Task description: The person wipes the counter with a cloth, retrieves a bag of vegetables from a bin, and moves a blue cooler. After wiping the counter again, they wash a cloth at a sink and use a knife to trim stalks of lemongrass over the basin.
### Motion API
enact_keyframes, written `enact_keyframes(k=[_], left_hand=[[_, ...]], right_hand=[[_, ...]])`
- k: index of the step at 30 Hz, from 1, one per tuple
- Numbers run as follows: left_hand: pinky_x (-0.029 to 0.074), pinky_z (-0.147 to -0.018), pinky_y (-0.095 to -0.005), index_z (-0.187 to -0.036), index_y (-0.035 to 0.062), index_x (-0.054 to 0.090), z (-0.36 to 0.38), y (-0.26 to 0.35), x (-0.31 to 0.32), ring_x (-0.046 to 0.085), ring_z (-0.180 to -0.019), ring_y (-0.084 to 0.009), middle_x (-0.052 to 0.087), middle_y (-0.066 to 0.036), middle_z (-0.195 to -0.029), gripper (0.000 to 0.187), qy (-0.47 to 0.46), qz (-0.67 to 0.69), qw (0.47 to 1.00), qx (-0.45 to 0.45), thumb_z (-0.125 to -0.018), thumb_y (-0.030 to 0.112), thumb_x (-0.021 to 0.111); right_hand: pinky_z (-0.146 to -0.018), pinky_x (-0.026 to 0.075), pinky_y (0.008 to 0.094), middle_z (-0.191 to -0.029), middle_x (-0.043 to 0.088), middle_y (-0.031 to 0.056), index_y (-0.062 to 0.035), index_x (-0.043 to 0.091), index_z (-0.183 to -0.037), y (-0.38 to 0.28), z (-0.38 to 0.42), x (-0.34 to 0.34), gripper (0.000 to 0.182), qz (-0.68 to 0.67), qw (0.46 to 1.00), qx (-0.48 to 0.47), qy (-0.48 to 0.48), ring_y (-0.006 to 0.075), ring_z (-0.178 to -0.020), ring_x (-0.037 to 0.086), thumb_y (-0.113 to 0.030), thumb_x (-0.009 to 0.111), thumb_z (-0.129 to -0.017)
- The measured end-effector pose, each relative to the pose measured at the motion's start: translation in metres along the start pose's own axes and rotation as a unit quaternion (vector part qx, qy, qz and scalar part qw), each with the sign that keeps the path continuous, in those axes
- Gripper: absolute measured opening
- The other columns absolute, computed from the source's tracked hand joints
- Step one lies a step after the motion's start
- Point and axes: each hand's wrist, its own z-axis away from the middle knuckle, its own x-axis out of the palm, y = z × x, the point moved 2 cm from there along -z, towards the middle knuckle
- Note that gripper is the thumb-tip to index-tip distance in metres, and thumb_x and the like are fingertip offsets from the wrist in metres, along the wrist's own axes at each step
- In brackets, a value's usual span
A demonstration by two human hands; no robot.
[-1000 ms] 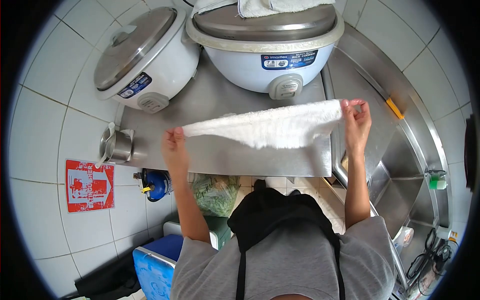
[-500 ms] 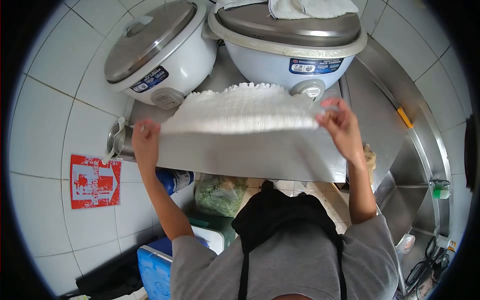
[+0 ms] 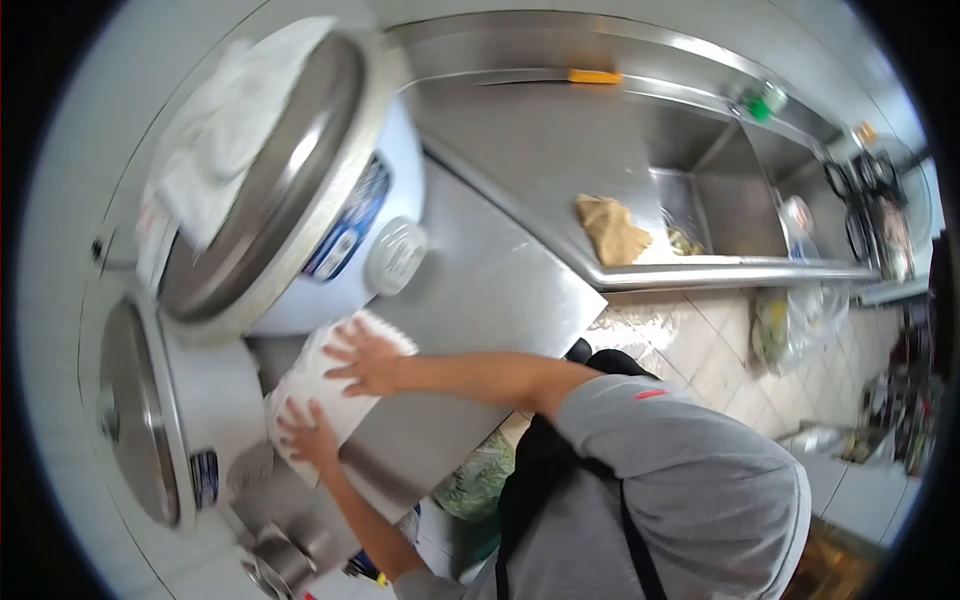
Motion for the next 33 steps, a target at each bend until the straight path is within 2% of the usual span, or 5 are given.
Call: enact_keyframes(k=[7, 12, 20, 27, 33], left_hand=[[0.019, -0.097, -0.0598, -0.137, 0.0264, 0.023, -0.026, -0.005, 0.005, 0.022, -0.126, -0.0442, 0.017, -0.016, -0.143, 0.062, 0.033, -0.002, 0.999, -0.002, -0.085, 0.061, 0.026], [0.034, -0.095, -0.0405, -0.109, -0.0039, 0.054, 0.139, 0.139, -0.048, 0.044, -0.115, -0.0343, 0.046, -0.022, -0.123, 0.027, 0.136, 0.363, 0.845, 0.368, -0.088, 0.013, 0.050], [0.043, -0.083, -0.0316, -0.100, 0.0027, 0.061, 0.327, 0.476, -0.077, 0.055, -0.097, -0.0281, 0.058, -0.013, -0.106, 0.020, -0.355, 0.316, 0.584, 0.658, -0.083, 0.010, 0.053], [0.042, -0.084, -0.0352, -0.102, -0.0008, 0.057, 0.254, 0.537, -0.018, 0.054, -0.098, -0.0312, 0.056, -0.016, -0.108, 0.028, -0.098, 0.082, 0.872, 0.473, -0.082, 0.019, 0.055], [0.040, -0.088, -0.0376, -0.105, 0.0015, 0.057, 0.358, 0.644, -0.038, 0.052, -0.102, -0.0343, 0.054, -0.019, -0.112, 0.031, -0.155, 0.224, 0.793, 0.545, -0.082, 0.022, 0.056]], right_hand=[[-0.099, 0.028, 0.0443, -0.116, 0.050, 0.0141, -0.0083, 0.060, -0.098, 0.031, 0.086, -0.033, 0.030, -0.144, 0.955, -0.108, 0.234, 0.0307, -0.117, 0.040, -0.034, 0.054, -0.083], [-0.070, 0.043, 0.0359, -0.085, 0.058, 0.0095, -0.0079, 0.056, -0.080, 0.136, 0.336, -0.127, 0.012, -0.075, 0.839, 0.244, 0.480, 0.0261, -0.081, 0.054, -0.005, 0.061, -0.071], [-0.080, 0.041, 0.0372, -0.094, 0.055, 0.0144, -0.0065, 0.063, -0.094, 0.265, 0.614, -0.249, 0.020, 0.076, 0.699, 0.569, 0.426, 0.0309, -0.089, 0.050, -0.017, 0.060, -0.078], [-0.084, 0.041, 0.0382, -0.100, 0.054, 0.0139, -0.0068, 0.061, -0.100, 0.403, 0.726, -0.299, 0.025, 0.070, 0.745, 0.564, 0.349, 0.0326, -0.095, 0.048, -0.015, 0.061, -0.076], [-0.082, 0.043, 0.0389, -0.099, 0.054, 0.0129, -0.0052, 0.060, -0.095, 0.516, 0.604, -0.334, 0.024, 0.084, 0.854, 0.339, 0.385, 0.0313, -0.095, 0.050, -0.011, 0.061, -0.073]])
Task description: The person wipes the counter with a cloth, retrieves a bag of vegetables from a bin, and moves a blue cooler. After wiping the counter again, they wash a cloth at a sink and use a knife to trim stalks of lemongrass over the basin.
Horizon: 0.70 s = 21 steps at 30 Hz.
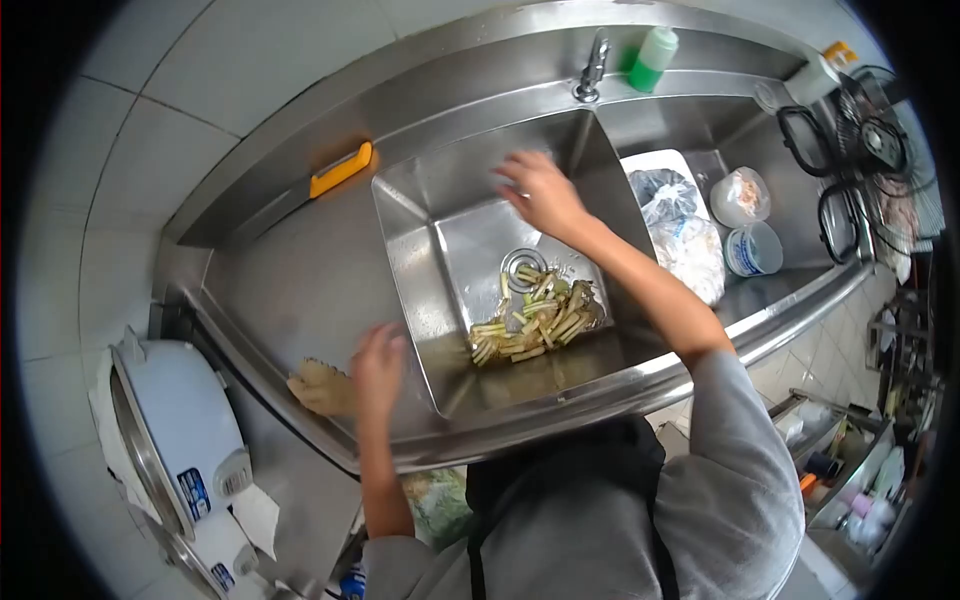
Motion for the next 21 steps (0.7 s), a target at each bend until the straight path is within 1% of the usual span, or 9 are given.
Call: enact_keyframes(k=[3, 5, 6, 7, 9, 11, 14, 19, 21], left_hand=[[0.043, -0.084, -0.0376, -0.104, 0.0041, 0.058, -0.025, 0.046, 0.065, 0.054, -0.099, -0.0334, 0.053, -0.019, -0.113, 0.031, -0.158, 0.032, 0.986, 0.031, -0.080, 0.024, 0.057], [0.043, -0.076, -0.0373, -0.097, 0.0023, 0.059, -0.041, 0.063, 0.102, 0.055, -0.088, -0.0341, 0.058, -0.017, -0.096, 0.022, -0.262, 0.069, 0.963, -0.004, -0.081, 0.018, 0.056], [0.044, -0.075, -0.0370, -0.097, 0.0028, 0.059, -0.044, 0.060, 0.122, 0.056, -0.086, -0.0340, 0.058, -0.017, -0.094, 0.022, -0.272, 0.085, 0.958, 0.034, -0.082, 0.019, 0.055], [0.045, -0.072, -0.0398, -0.089, 0.0076, 0.061, -0.046, 0.060, 0.135, 0.057, -0.085, -0.0348, 0.060, -0.015, -0.091, 0.017, -0.275, 0.117, 0.954, -0.002, -0.080, 0.021, 0.055], [0.046, -0.073, -0.0403, -0.086, 0.0036, 0.062, -0.040, 0.032, 0.175, 0.058, -0.084, -0.0348, 0.061, -0.017, -0.088, 0.019, -0.297, 0.099, 0.948, -0.049, -0.079, 0.020, 0.054], [0.047, -0.075, -0.0408, -0.084, 0.0002, 0.062, -0.028, -0.002, 0.209, 0.059, -0.085, -0.0347, 0.062, -0.020, -0.088, 0.021, -0.363, -0.027, 0.928, -0.074, -0.079, 0.018, 0.053], [0.048, -0.075, -0.0399, -0.083, -0.0012, 0.062, -0.016, -0.025, 0.207, 0.061, -0.083, -0.0332, 0.062, -0.021, -0.086, 0.021, -0.411, -0.081, 0.901, -0.111, -0.079, 0.016, 0.051], [0.050, -0.071, -0.0384, -0.084, 0.0030, 0.062, -0.015, -0.065, 0.258, 0.062, -0.083, -0.0297, 0.063, -0.018, -0.089, 0.017, -0.423, -0.117, 0.885, -0.159, -0.079, 0.014, 0.050], [0.050, -0.069, -0.0386, -0.087, 0.0039, 0.061, -0.019, -0.078, 0.277, 0.062, -0.083, -0.0287, 0.063, -0.017, -0.091, 0.016, -0.405, -0.129, 0.886, -0.185, -0.079, 0.013, 0.050]], right_hand=[[-0.077, 0.046, 0.0379, -0.096, 0.054, 0.0111, -0.0034, 0.061, -0.089, -0.044, -0.087, 0.076, 0.018, -0.037, 0.989, -0.133, -0.050, 0.0274, -0.092, 0.051, -0.006, 0.052, -0.074], [-0.082, 0.045, 0.0355, -0.101, 0.054, 0.0108, -0.0038, 0.061, -0.091, -0.068, -0.129, 0.129, 0.019, -0.004, 0.979, -0.162, -0.124, 0.0264, -0.099, 0.050, -0.006, 0.051, -0.075], [-0.084, 0.043, 0.0355, -0.105, 0.054, 0.0104, -0.0042, 0.061, -0.095, -0.080, -0.146, 0.148, 0.022, 0.026, 0.972, -0.175, -0.155, 0.0250, -0.103, 0.049, -0.009, 0.051, -0.076], [-0.086, 0.042, 0.0356, -0.110, 0.053, 0.0100, -0.0046, 0.060, -0.100, -0.090, -0.160, 0.165, 0.025, 0.057, 0.962, -0.190, -0.186, 0.0237, -0.107, 0.048, -0.011, 0.051, -0.077], [-0.087, 0.041, 0.0361, -0.113, 0.052, 0.0090, -0.0049, 0.057, -0.106, -0.101, -0.175, 0.204, 0.029, 0.086, 0.961, -0.198, -0.171, 0.0234, -0.110, 0.046, -0.013, 0.049, -0.080], [-0.088, 0.040, 0.0367, -0.115, 0.051, 0.0080, -0.0052, 0.054, -0.112, -0.104, -0.179, 0.233, 0.033, 0.119, 0.958, -0.206, -0.161, 0.0232, -0.112, 0.045, -0.016, 0.048, -0.082], [-0.087, 0.041, 0.0377, -0.114, 0.051, 0.0089, -0.0062, 0.047, -0.122, -0.104, -0.173, 0.270, 0.040, 0.068, 0.951, -0.182, -0.241, 0.0253, -0.109, 0.046, -0.018, 0.044, -0.084], [-0.081, 0.045, 0.0371, -0.106, 0.051, 0.0143, 0.0003, 0.039, -0.125, -0.104, -0.154, 0.266, 0.045, 0.124, 0.947, -0.181, -0.236, 0.0275, -0.100, 0.049, -0.018, 0.043, -0.085], [-0.078, 0.047, 0.0360, -0.102, 0.051, 0.0156, -0.0005, 0.035, -0.127, -0.085, -0.125, 0.228, 0.053, 0.089, 0.963, -0.123, -0.222, 0.0293, -0.099, 0.050, -0.027, 0.051, -0.084]])
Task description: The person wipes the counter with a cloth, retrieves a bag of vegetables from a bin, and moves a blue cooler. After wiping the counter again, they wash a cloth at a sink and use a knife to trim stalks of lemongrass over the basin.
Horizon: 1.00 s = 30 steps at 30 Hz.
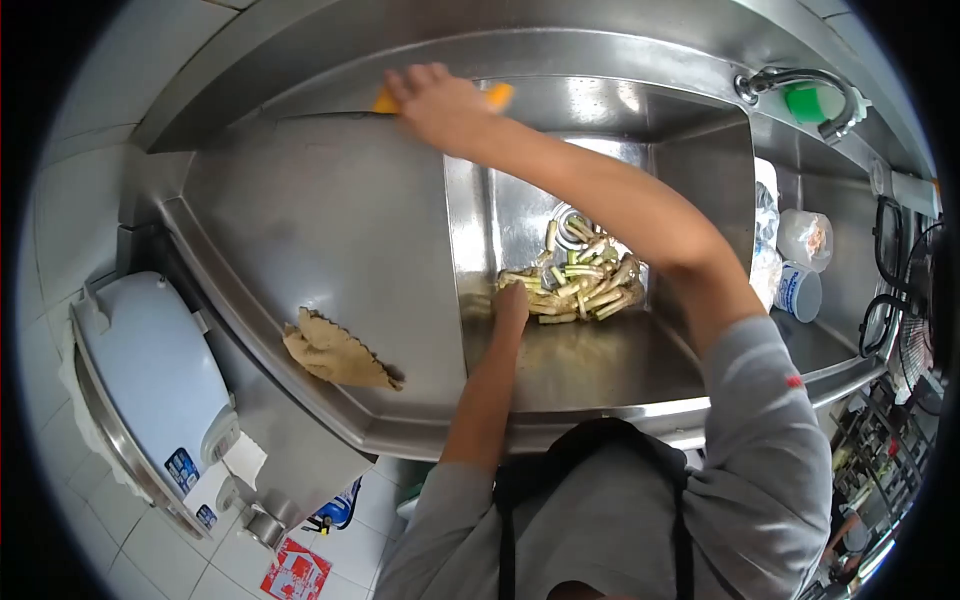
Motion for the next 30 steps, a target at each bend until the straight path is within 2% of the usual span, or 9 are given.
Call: enact_keyframes(k=[3, 5, 11, 12, 17, 20, 22, 25, 30], left_hand=[[0.048, -0.073, -0.0389, -0.095, 0.0057, 0.058, -0.038, -0.013, 0.040, 0.059, -0.092, -0.0270, 0.061, -0.012, -0.096, 0.018, 0.033, 0.020, 0.999, -0.032, -0.079, 0.012, 0.051], [0.045, -0.078, -0.0385, -0.099, 0.0085, 0.055, -0.060, -0.019, 0.064, 0.055, -0.098, -0.0253, 0.056, -0.009, -0.102, 0.020, 0.217, -0.051, 0.971, 0.091, -0.080, 0.013, 0.051], [0.042, -0.083, -0.0437, -0.115, 0.0170, 0.051, -0.065, -0.013, 0.057, 0.052, -0.100, -0.0291, 0.047, -0.013, -0.115, 0.037, 0.091, 0.109, 0.983, -0.115, -0.080, 0.028, 0.053], [0.043, -0.081, -0.0436, -0.115, 0.0147, 0.051, -0.064, -0.013, 0.058, 0.052, -0.098, -0.0290, 0.048, -0.014, -0.112, 0.040, 0.078, 0.198, 0.951, -0.223, -0.078, 0.031, 0.054], [0.044, -0.080, -0.0453, -0.119, 0.0115, 0.044, -0.068, -0.002, 0.053, 0.054, -0.095, -0.0326, 0.052, -0.019, -0.105, 0.048, 0.031, 0.263, 0.928, -0.261, -0.079, 0.036, 0.055], [0.044, -0.080, -0.0444, -0.116, 0.0099, 0.042, -0.074, -0.010, 0.059, 0.053, -0.098, -0.0329, 0.053, -0.018, -0.106, 0.046, 0.096, 0.246, 0.938, -0.226, -0.077, 0.025, 0.061], [0.046, -0.073, -0.0431, -0.114, 0.0100, 0.038, -0.072, -0.005, 0.049, 0.056, -0.090, -0.0340, 0.058, -0.018, -0.097, 0.049, 0.284, 0.286, 0.913, -0.072, -0.073, 0.012, 0.064], [0.047, -0.065, -0.0419, -0.115, 0.0098, 0.035, -0.054, 0.037, 0.021, 0.059, -0.078, -0.0350, 0.060, -0.018, -0.083, 0.053, 0.121, 0.369, 0.921, 0.007, -0.071, 0.005, 0.064], [0.045, -0.065, -0.0425, -0.111, 0.0042, 0.037, -0.063, 0.074, 0.093, 0.057, -0.074, -0.0348, 0.057, -0.017, -0.080, 0.049, 0.192, 0.233, 0.943, 0.138, -0.071, 0.011, 0.066]], right_hand=[[-0.066, 0.050, 0.0357, -0.092, 0.050, 0.0148, -0.0023, 0.035, -0.127, 0.033, 0.102, -0.067, 0.055, -0.086, 0.996, 0.030, 0.007, 0.0302, -0.088, 0.053, -0.021, 0.057, -0.080], [-0.062, 0.047, 0.0373, -0.084, 0.049, 0.0137, -0.0016, 0.039, -0.125, 0.047, 0.175, -0.113, 0.053, -0.059, 0.986, 0.134, -0.082, 0.0295, -0.078, 0.055, -0.019, 0.059, -0.079], [-0.067, 0.045, 0.0358, -0.085, 0.050, 0.0188, 0.0006, 0.038, -0.127, 0.052, 0.348, -0.155, 0.047, -0.136, 0.879, 0.445, -0.107, 0.0326, -0.073, 0.055, -0.009, 0.053, -0.084], [-0.067, 0.045, 0.0358, -0.085, 0.050, 0.0188, 0.0006, 0.038, -0.127, 0.050, 0.365, -0.149, 0.047, -0.135, 0.877, 0.449, -0.104, 0.0326, -0.073, 0.055, -0.009, 0.053, -0.084], [-0.068, 0.044, 0.0349, -0.087, 0.052, 0.0190, 0.0044, 0.042, -0.122, 0.044, 0.405, -0.119, 0.041, -0.181, 0.821, 0.527, -0.127, 0.0316, -0.074, 0.056, -0.013, 0.051, -0.087], [-0.068, 0.044, 0.0357, -0.086, 0.052, 0.0190, 0.0041, 0.042, -0.123, 0.037, 0.406, -0.110, 0.042, -0.202, 0.818, 0.520, -0.140, 0.0316, -0.073, 0.055, -0.014, 0.052, -0.086], [-0.068, 0.044, 0.0363, -0.085, 0.052, 0.0189, 0.0041, 0.042, -0.122, 0.035, 0.406, -0.109, 0.042, -0.211, 0.813, 0.524, -0.138, 0.0320, -0.073, 0.055, -0.015, 0.052, -0.086], [-0.069, 0.044, 0.0363, -0.085, 0.053, 0.0190, 0.0046, 0.043, -0.121, 0.034, 0.406, -0.107, 0.042, -0.220, 0.805, 0.531, -0.147, 0.0325, -0.074, 0.055, -0.015, 0.053, -0.086], [-0.069, 0.044, 0.0374, -0.085, 0.054, 0.0196, 0.0051, 0.044, -0.120, 0.041, 0.411, -0.099, 0.042, -0.218, 0.816, 0.516, -0.143, 0.0337, -0.076, 0.055, -0.017, 0.052, -0.086]])
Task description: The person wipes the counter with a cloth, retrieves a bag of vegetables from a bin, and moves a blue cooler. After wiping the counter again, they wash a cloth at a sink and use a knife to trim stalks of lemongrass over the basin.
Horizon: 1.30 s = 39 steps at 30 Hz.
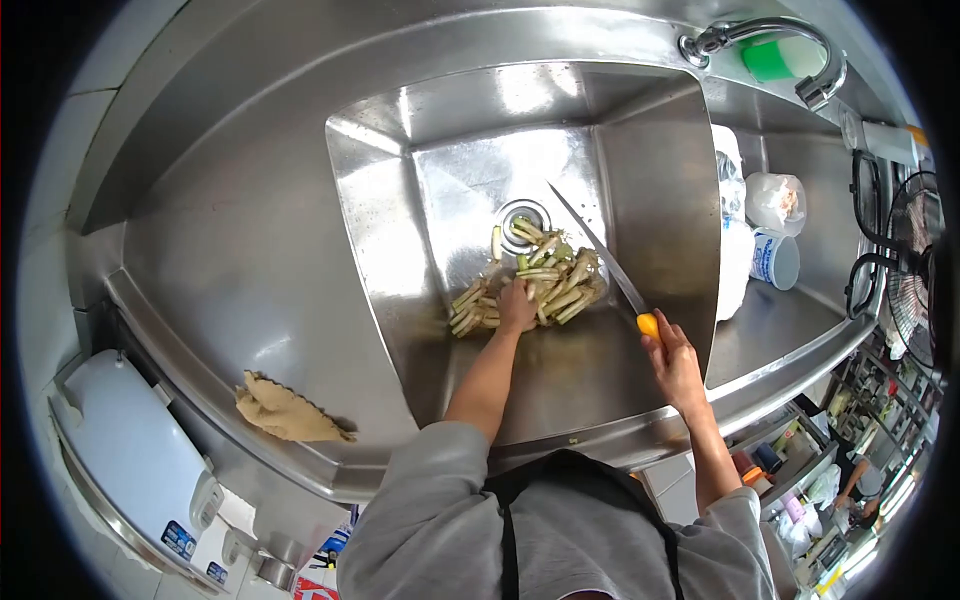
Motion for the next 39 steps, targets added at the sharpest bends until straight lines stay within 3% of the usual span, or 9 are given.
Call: enact_keyframes(k=[1, 4, 8, 14, 15, 22, 25, 30, 39], left_hand=[[0.045, -0.067, -0.0427, -0.109, 0.0043, 0.038, 0.006, 0.005, 0.008, 0.057, -0.077, -0.0346, 0.056, -0.017, -0.082, 0.048, 0.035, -0.090, 0.993, 0.065, -0.071, 0.013, 0.067], [0.044, -0.072, -0.0432, -0.105, 0.0049, 0.041, 0.008, 0.009, 0.014, 0.055, -0.080, -0.0347, 0.053, -0.016, -0.085, 0.046, -0.018, -0.114, 0.992, 0.047, -0.070, 0.014, 0.068], [0.045, -0.069, -0.0439, -0.103, 0.0014, 0.042, -0.002, 0.020, 0.002, 0.058, -0.085, -0.0337, 0.057, -0.024, -0.092, 0.038, -0.239, -0.130, 0.961, -0.044, -0.073, 0.015, 0.062], [0.046, -0.074, -0.0414, -0.118, 0.0029, 0.040, 0.053, 0.027, -0.051, 0.058, -0.092, -0.0344, 0.059, -0.026, -0.091, 0.049, -0.379, -0.112, 0.918, 0.021, -0.073, 0.011, 0.057], [0.040, -0.087, -0.0428, -0.124, 0.0031, 0.037, 0.060, 0.032, -0.062, 0.047, -0.108, -0.0377, 0.048, -0.025, -0.117, 0.054, -0.510, -0.102, 0.854, -0.010, -0.077, 0.023, 0.055], [0.030, -0.097, -0.0486, -0.122, 0.0003, 0.039, 0.103, 0.061, -0.085, 0.030, -0.120, -0.0418, 0.021, -0.019, -0.139, 0.051, -0.494, -0.174, 0.852, 0.019, -0.087, 0.038, 0.037], [0.033, -0.095, -0.0451, -0.115, -0.0030, 0.044, 0.098, 0.076, -0.102, 0.038, -0.115, -0.0390, 0.032, -0.021, -0.133, 0.046, -0.521, -0.144, 0.839, 0.066, -0.089, 0.033, 0.036], [0.045, -0.072, -0.0342, -0.094, -0.0031, 0.055, 0.102, 0.049, -0.100, 0.058, -0.083, -0.0222, 0.060, -0.016, -0.093, 0.023, -0.364, 0.063, 0.929, 0.014, -0.081, 0.015, 0.055], [0.045, -0.068, -0.0319, -0.079, -0.0017, 0.058, 0.112, 0.038, -0.095, 0.059, -0.077, -0.0188, 0.062, -0.014, -0.078, 0.024, -0.155, 0.024, 0.986, -0.058, -0.072, 0.018, 0.069]], right_hand=[[-0.069, 0.044, 0.0375, -0.085, 0.054, 0.0197, 0.0054, 0.044, -0.120, 0.001, -0.001, 0.000, 0.042, -0.002, 1.000, 0.012, -0.011, 0.0339, -0.076, 0.055, -0.017, 0.052, -0.086], [-0.070, 0.044, 0.0381, -0.087, 0.054, 0.0207, 0.0060, 0.044, -0.120, 0.008, -0.006, 0.000, 0.042, 0.003, 0.999, 0.021, -0.034, 0.0348, -0.079, 0.055, -0.018, 0.052, -0.086], [-0.069, 0.045, 0.0396, -0.088, 0.056, 0.0231, 0.0055, 0.044, -0.119, 0.023, -0.011, 0.006, 0.041, 0.011, 0.999, -0.031, -0.041, 0.0374, -0.080, 0.057, -0.017, 0.051, -0.086], [-0.072, 0.046, 0.0452, -0.089, 0.059, 0.0228, -0.0056, 0.047, -0.118, 0.027, -0.025, 0.006, 0.034, 0.095, 0.982, -0.081, -0.145, 0.0385, -0.083, 0.057, -0.021, 0.046, -0.087], [-0.072, 0.046, 0.0453, -0.088, 0.060, 0.0219, -0.0059, 0.048, -0.117, 0.032, -0.027, 0.012, 0.034, 0.132, 0.971, -0.108, -0.168, 0.0377, -0.083, 0.057, -0.023, 0.046, -0.087], [-0.068, 0.047, 0.0454, -0.081, 0.061, 0.0192, -0.0094, 0.056, -0.104, 0.028, -0.040, 0.037, 0.033, 0.222, 0.892, -0.130, -0.371, 0.0360, -0.075, 0.060, -0.033, 0.040, -0.088], [-0.065, 0.048, 0.0445, -0.078, 0.062, 0.0187, -0.0071, 0.058, -0.099, 0.018, -0.040, 0.045, 0.036, 0.205, 0.877, -0.072, -0.429, 0.0354, -0.067, 0.060, -0.034, 0.035, -0.089], [-0.065, 0.048, 0.0425, -0.079, 0.062, 0.0185, -0.0058, 0.058, -0.099, 0.013, -0.028, 0.050, 0.036, 0.190, 0.872, -0.069, -0.445, 0.0349, -0.066, 0.060, -0.032, 0.035, -0.089], [-0.075, 0.045, 0.0455, -0.088, 0.060, 0.0238, -0.0021, 0.058, -0.095, 0.008, -0.014, 0.047, 0.033, 0.115, 0.894, -0.086, -0.425, 0.0400, -0.083, 0.057, -0.026, 0.038, -0.087]])
